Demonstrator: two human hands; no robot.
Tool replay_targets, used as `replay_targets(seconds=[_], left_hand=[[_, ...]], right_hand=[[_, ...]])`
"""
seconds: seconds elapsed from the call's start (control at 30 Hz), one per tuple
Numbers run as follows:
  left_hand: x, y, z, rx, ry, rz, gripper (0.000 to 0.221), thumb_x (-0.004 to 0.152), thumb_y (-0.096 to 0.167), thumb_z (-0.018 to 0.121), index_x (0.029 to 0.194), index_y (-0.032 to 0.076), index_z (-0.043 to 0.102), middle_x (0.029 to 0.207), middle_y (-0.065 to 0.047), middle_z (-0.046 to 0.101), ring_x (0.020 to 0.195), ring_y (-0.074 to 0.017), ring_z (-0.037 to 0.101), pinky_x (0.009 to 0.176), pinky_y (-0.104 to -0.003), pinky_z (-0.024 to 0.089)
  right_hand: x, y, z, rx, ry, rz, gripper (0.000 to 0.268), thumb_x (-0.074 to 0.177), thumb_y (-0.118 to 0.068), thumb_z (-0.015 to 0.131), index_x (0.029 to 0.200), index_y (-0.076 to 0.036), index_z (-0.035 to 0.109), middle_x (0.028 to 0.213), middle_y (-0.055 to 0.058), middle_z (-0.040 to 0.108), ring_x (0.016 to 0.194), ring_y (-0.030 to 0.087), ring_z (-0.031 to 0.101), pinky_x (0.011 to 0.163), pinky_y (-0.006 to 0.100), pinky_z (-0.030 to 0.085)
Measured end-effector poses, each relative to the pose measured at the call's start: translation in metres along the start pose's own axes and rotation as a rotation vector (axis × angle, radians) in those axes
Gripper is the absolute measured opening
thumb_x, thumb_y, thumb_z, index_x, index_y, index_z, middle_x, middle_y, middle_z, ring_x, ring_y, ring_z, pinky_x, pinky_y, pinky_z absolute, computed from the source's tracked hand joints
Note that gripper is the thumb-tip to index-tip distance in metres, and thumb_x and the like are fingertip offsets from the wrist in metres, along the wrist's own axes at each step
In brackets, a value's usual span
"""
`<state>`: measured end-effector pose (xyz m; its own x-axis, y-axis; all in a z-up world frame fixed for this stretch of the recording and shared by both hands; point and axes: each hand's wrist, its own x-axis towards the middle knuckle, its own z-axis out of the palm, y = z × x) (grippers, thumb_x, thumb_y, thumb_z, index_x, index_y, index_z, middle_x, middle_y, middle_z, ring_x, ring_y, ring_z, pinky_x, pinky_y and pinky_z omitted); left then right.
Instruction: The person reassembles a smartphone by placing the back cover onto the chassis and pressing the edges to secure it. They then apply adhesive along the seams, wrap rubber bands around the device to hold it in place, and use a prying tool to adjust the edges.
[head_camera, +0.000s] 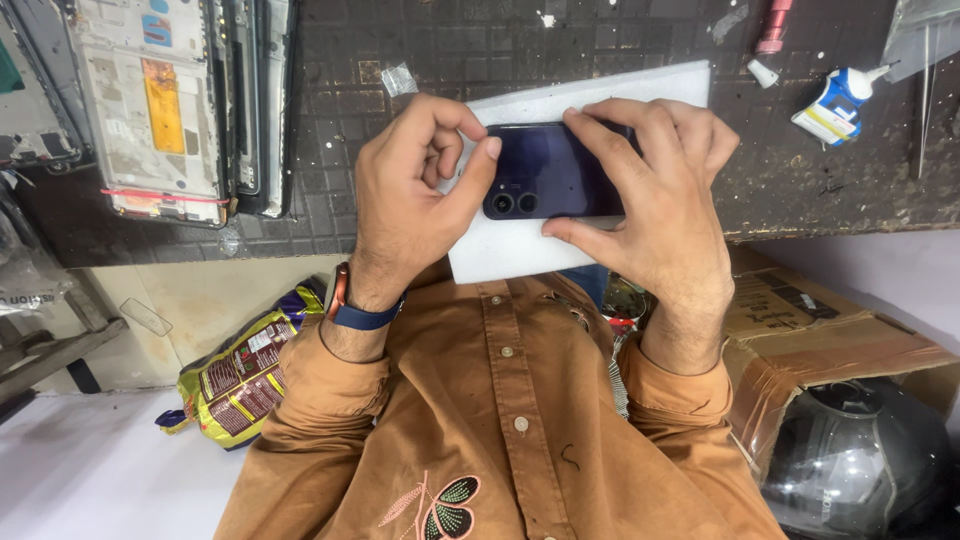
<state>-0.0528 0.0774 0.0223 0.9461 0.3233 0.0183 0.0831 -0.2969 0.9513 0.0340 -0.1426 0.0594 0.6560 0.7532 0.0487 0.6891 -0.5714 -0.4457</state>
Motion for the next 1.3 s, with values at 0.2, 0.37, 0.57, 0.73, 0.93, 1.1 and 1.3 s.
replay_targets(seconds=[0.2,0.37,0.57,0.73,0.93,1.1,1.3], left_hand=[[0.002,0.005,0.001,0.082,0.011,0.033,0.019,0.094,0.009,0.082,0.104,0.008,0.065,0.074,0.004,0.052,0.062,-0.003,0.047,0.054,-0.022,0.038],[0.002,0.004,0.001,0.099,0.004,0.059,0.021,0.093,0.009,0.083,0.103,0.008,0.065,0.074,0.004,0.052,0.063,-0.0032,0.049,0.056,-0.022,0.04],[0.003,0.002,0.001,0.055,-0.018,0.008,0.021,0.092,0.008,0.085,0.101,0.008,0.066,0.075,0.005,0.052,0.062,-0.0022,0.046,0.053,-0.021,0.036],[0.003,0.004,0.0,0.067,-0.035,0.022,0.02,0.093,0.008,0.085,0.102,0.008,0.066,0.075,0.005,0.052,0.062,-0.0017,0.047,0.053,-0.021,0.037],[0.003,0.007,-0.002,0.144,-0.043,0.097,0.016,0.092,0.007,0.083,0.101,0.01,0.07,0.081,0.002,0.056,0.065,-0.0065,0.052,0.058,-0.024,0.043],[0.003,0.013,0.001,0.245,-0.059,0.166,0.014,0.097,0.012,0.08,0.109,0.017,0.075,0.09,0.003,0.06,0.077,-0.0096,0.062,0.066,-0.025,0.052],[0.005,0.022,-0.003,0.388,-0.12,0.166,0.013,0.093,0.022,0.084,0.105,0.024,0.08,0.097,0.001,0.058,0.09,-0.0149,0.062,0.071,-0.031,0.054]], right_hand=[[0.002,-0.001,-0.001,0.037,-0.023,0.019,0.089,0.071,-0.058,0.088,0.143,-0.011,0.066,0.139,0.004,0.058,0.128,0.029,0.04,0.111,0.048,0.025],[0.002,-0.003,-0.001,0.045,-0.056,0.039,0.088,0.071,-0.056,0.087,0.144,-0.012,0.066,0.142,0.004,0.056,0.13,0.029,0.039,0.112,0.048,0.024],[0.0,-0.001,-0.006,0.119,-0.108,0.037,0.081,0.08,-0.046,0.084,0.148,-0.009,0.06,0.148,0.008,0.051,0.135,0.031,0.037,0.115,0.049,0.022],[-0.002,-0.001,-0.002,0.096,-0.091,0.036,0.072,0.09,-0.044,0.08,0.151,-0.011,0.059,0.149,0.009,0.051,0.138,0.03,0.038,0.117,0.048,0.022],[-0.005,-0.001,0.004,0.101,-0.076,0.035,0.072,0.093,-0.042,0.078,0.153,-0.009,0.057,0.151,0.01,0.049,0.139,0.031,0.038,0.119,0.049,0.024],[-0.009,0.003,0.007,0.055,-0.064,-0.009,0.071,0.094,-0.04,0.079,0.154,-0.009,0.056,0.152,0.011,0.048,0.139,0.033,0.038,0.119,0.05,0.023],[-0.007,0.005,0.012,0.047,-0.03,-0.052,0.073,0.09,-0.036,0.078,0.153,-0.007,0.055,0.151,0.014,0.048,0.144,0.036,0.041,0.125,0.056,0.026]])
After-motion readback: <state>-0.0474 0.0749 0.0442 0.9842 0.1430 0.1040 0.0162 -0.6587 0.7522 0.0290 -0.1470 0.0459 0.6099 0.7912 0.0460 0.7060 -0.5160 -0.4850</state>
